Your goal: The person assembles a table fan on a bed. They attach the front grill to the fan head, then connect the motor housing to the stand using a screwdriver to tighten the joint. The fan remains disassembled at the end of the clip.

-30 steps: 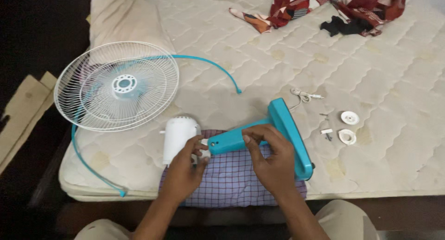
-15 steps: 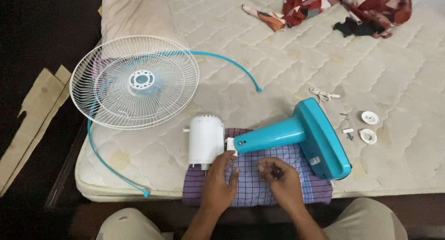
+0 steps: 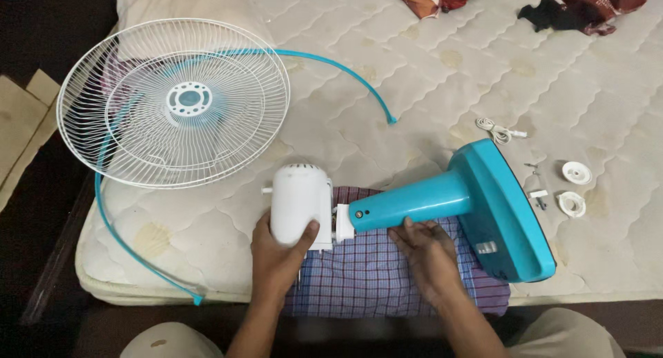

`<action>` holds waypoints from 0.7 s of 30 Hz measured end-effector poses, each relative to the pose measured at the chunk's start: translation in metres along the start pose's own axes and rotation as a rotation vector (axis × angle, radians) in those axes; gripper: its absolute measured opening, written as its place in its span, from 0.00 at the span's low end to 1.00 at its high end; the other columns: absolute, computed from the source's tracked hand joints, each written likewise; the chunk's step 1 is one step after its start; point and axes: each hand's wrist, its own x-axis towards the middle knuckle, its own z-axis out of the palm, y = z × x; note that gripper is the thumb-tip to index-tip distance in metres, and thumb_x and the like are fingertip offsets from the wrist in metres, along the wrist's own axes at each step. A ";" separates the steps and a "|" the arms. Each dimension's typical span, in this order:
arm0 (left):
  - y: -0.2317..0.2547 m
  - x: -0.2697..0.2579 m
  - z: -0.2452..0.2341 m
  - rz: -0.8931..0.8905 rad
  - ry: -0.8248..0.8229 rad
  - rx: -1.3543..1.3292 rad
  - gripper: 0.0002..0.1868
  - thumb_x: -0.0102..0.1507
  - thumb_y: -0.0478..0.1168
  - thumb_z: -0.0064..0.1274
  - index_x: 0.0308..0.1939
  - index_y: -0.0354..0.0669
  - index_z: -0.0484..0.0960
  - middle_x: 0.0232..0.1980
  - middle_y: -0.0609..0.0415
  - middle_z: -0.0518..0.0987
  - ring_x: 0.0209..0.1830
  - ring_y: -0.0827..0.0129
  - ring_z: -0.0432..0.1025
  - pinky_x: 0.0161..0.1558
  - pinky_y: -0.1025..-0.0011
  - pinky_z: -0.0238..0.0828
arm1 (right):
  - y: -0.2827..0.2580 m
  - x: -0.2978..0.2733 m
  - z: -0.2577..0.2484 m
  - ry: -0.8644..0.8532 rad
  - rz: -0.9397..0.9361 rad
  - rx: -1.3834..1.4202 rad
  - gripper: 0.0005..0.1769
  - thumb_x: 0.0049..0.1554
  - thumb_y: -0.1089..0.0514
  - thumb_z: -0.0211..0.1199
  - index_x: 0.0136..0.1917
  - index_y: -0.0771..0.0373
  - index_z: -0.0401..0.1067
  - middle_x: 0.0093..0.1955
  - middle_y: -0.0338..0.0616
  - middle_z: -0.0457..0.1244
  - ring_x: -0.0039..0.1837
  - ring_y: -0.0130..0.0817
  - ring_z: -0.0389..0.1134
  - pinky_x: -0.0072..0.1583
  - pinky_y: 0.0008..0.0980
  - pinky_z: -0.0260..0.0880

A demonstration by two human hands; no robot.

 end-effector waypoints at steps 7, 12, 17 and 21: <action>0.016 -0.003 -0.003 0.185 -0.147 0.007 0.46 0.40 0.41 0.75 0.61 0.33 0.72 0.51 0.44 0.83 0.51 0.60 0.80 0.52 0.64 0.80 | -0.001 0.013 -0.011 -0.272 -0.013 0.195 0.20 0.62 0.64 0.57 0.67 0.68 0.60 0.59 0.49 0.60 0.63 0.43 0.63 0.72 0.54 0.59; 0.029 -0.012 -0.008 0.115 -0.057 0.298 0.59 0.35 0.46 0.81 0.69 0.41 0.69 0.58 0.44 0.77 0.56 0.57 0.75 0.55 0.61 0.75 | 0.003 0.016 -0.017 -0.237 0.029 0.203 0.20 0.59 0.67 0.55 0.65 0.64 0.60 0.62 0.47 0.61 0.66 0.42 0.64 0.73 0.55 0.62; 0.032 -0.014 -0.008 0.195 0.021 0.379 0.60 0.36 0.50 0.81 0.69 0.39 0.68 0.60 0.42 0.75 0.62 0.54 0.71 0.62 0.56 0.69 | 0.003 0.022 -0.025 -0.288 -0.011 0.257 0.20 0.58 0.70 0.54 0.63 0.59 0.60 0.62 0.43 0.60 0.66 0.41 0.63 0.72 0.62 0.61; 0.030 -0.015 -0.009 0.230 -0.071 0.409 0.70 0.30 0.50 0.83 0.74 0.45 0.62 0.61 0.45 0.75 0.62 0.54 0.68 0.64 0.57 0.64 | 0.004 0.024 -0.029 -0.324 -0.034 0.250 0.16 0.60 0.71 0.54 0.61 0.64 0.61 0.60 0.47 0.61 0.67 0.44 0.63 0.70 0.62 0.59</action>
